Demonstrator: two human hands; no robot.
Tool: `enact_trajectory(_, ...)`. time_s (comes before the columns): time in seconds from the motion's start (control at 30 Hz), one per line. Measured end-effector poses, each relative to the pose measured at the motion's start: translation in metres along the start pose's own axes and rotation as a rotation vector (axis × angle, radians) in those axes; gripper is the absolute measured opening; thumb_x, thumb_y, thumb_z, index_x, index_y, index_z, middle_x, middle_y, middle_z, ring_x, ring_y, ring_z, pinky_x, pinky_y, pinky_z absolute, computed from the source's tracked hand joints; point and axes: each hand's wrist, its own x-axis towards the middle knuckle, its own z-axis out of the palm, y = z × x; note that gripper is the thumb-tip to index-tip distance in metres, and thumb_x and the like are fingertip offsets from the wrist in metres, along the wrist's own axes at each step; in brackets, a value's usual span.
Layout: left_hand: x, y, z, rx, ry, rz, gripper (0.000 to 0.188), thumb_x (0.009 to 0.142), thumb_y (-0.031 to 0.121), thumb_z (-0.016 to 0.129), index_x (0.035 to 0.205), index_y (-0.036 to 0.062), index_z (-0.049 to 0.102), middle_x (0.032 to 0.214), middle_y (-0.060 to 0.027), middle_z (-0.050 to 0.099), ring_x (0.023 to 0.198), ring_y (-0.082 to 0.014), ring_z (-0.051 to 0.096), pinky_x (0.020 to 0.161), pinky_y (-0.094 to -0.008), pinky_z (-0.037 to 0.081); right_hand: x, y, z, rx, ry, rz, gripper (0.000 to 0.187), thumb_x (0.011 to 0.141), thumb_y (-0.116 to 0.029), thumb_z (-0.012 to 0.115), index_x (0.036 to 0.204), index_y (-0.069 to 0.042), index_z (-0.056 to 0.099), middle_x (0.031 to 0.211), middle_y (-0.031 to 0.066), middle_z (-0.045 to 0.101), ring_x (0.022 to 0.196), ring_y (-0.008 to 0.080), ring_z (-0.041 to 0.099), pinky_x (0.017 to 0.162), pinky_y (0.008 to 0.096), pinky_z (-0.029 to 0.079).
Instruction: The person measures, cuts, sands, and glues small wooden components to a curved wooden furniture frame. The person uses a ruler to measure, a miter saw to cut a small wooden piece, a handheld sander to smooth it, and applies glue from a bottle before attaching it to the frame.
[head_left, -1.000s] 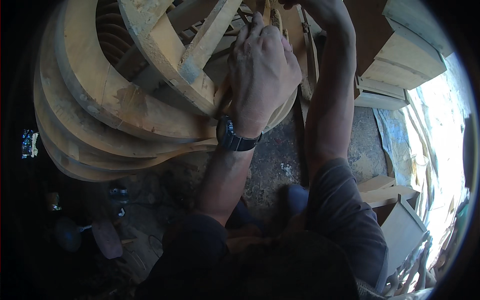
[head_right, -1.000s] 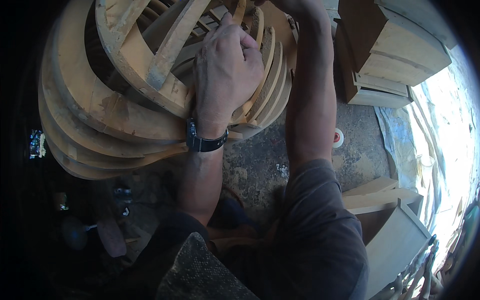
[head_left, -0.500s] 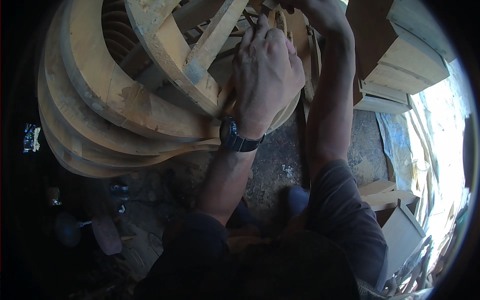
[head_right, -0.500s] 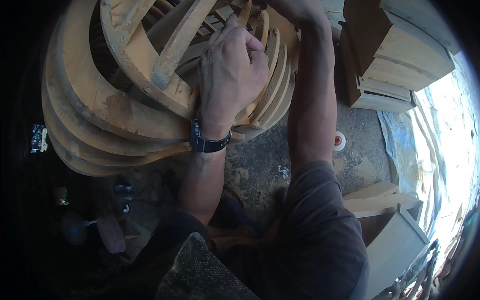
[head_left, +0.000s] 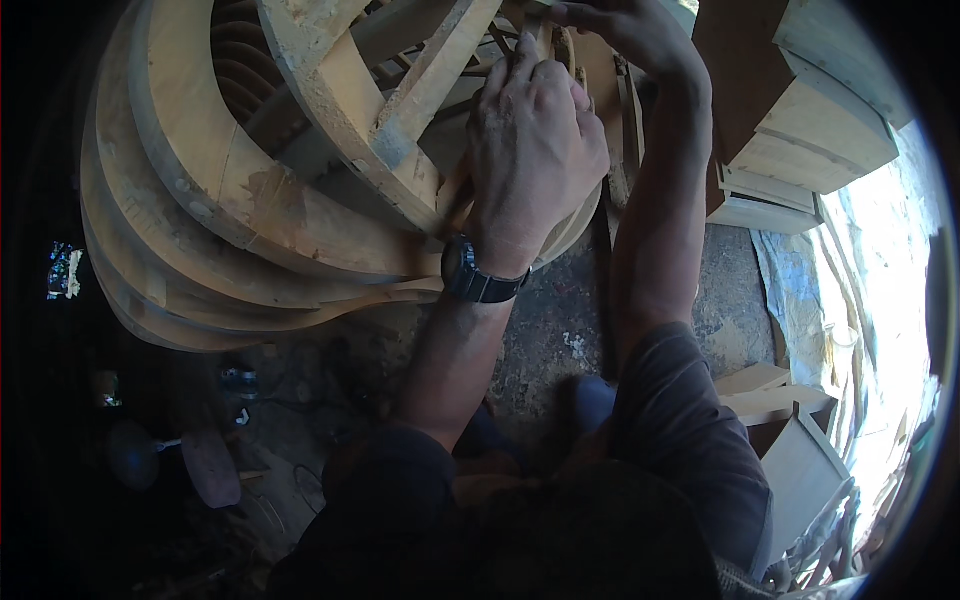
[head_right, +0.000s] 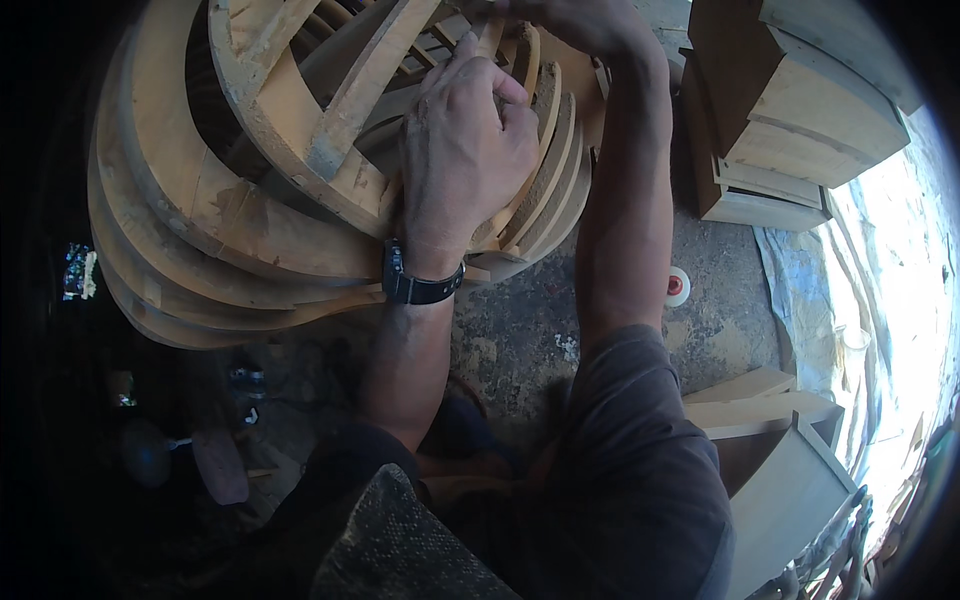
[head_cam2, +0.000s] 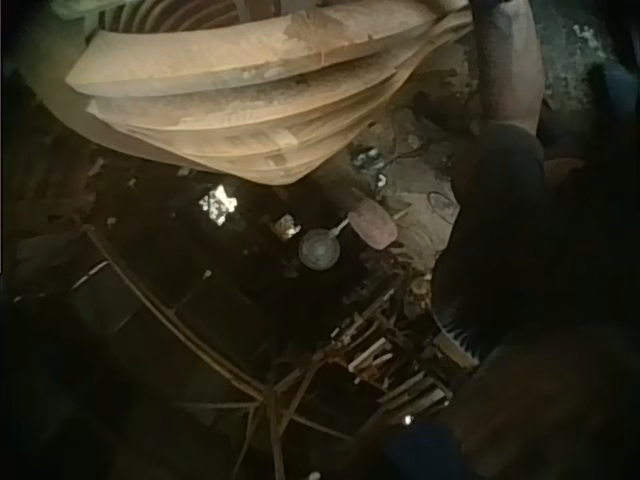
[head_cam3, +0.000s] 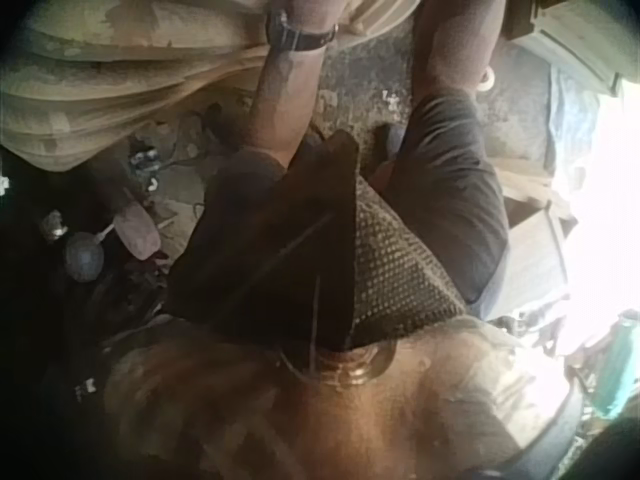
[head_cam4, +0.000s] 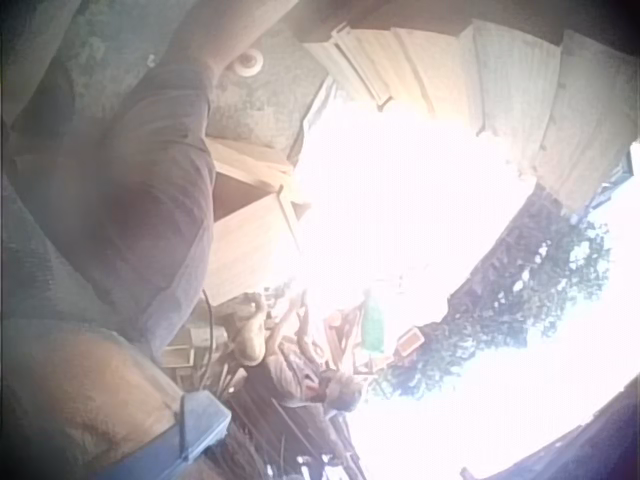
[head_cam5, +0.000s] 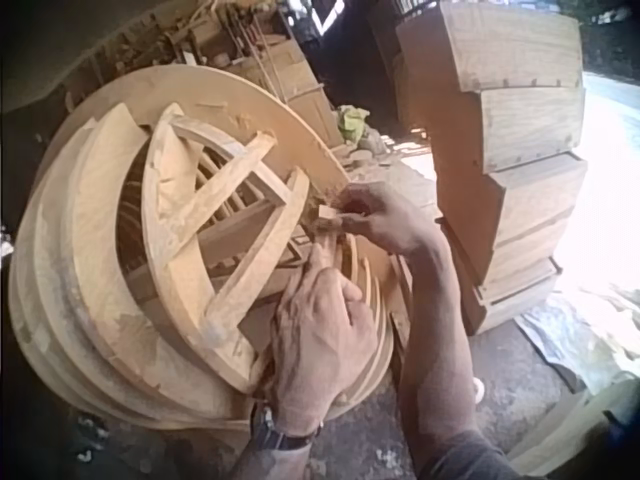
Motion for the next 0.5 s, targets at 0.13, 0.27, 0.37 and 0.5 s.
enact_trajectory(0.13, 0.003, 0.009, 0.002, -0.061, -0.045, -0.042, 0.007, 0.085, 0.006, 0.066, 0.087, 0.0013, 0.061, 0.111, -0.0301, 0.068, 0.125, -0.0481, 0.059, 0.107, -0.0553, 0.046, 0.003, 0.030, -0.008, 0.225, 0.022, -0.096, 0.017, 0.100, -0.011, 0.065, 0.112, 0.000, 0.071, 0.088, 0.0032, 0.066, 0.077, 0.0131, 0.060, 0.071, 0.0308, 0.051)
enact_trajectory(0.27, 0.000, 0.001, -0.003, 0.000, -0.029, -0.010, 0.007, 0.085, 0.007, 0.065, 0.088, 0.0011, 0.061, 0.114, -0.0322, 0.067, 0.127, -0.0488, 0.058, 0.108, -0.0557, 0.045, -0.005, -0.005, 0.012, 0.585, 0.158, 0.122, 0.020, 0.103, -0.012, 0.061, 0.116, 0.001, 0.069, 0.086, 0.0014, 0.063, 0.074, 0.0120, 0.058, 0.073, 0.0299, 0.051)
enact_trajectory(0.37, 0.001, 0.002, -0.001, -0.021, -0.039, -0.009, 0.007, 0.085, 0.006, 0.065, 0.088, 0.0012, 0.061, 0.116, -0.0329, 0.066, 0.127, -0.0485, 0.058, 0.108, -0.0559, 0.045, -0.002, 0.008, 0.013, 0.516, 0.083, 0.049, 0.022, 0.103, -0.012, 0.061, 0.118, 0.002, 0.067, 0.088, 0.0015, 0.065, 0.077, 0.0115, 0.060, 0.075, 0.0285, 0.052)
enact_trajectory(0.5, 0.002, 0.004, -0.002, -0.030, -0.057, -0.028, 0.007, 0.085, 0.006, 0.064, 0.089, 0.0010, 0.061, 0.118, -0.0331, 0.066, 0.127, -0.0480, 0.058, 0.108, -0.0558, 0.045, -0.003, 0.013, 0.008, 0.505, -0.028, 0.013, 0.018, 0.101, -0.010, 0.063, 0.114, 0.002, 0.068, 0.092, 0.0035, 0.068, 0.079, 0.0123, 0.063, 0.073, 0.0276, 0.053)
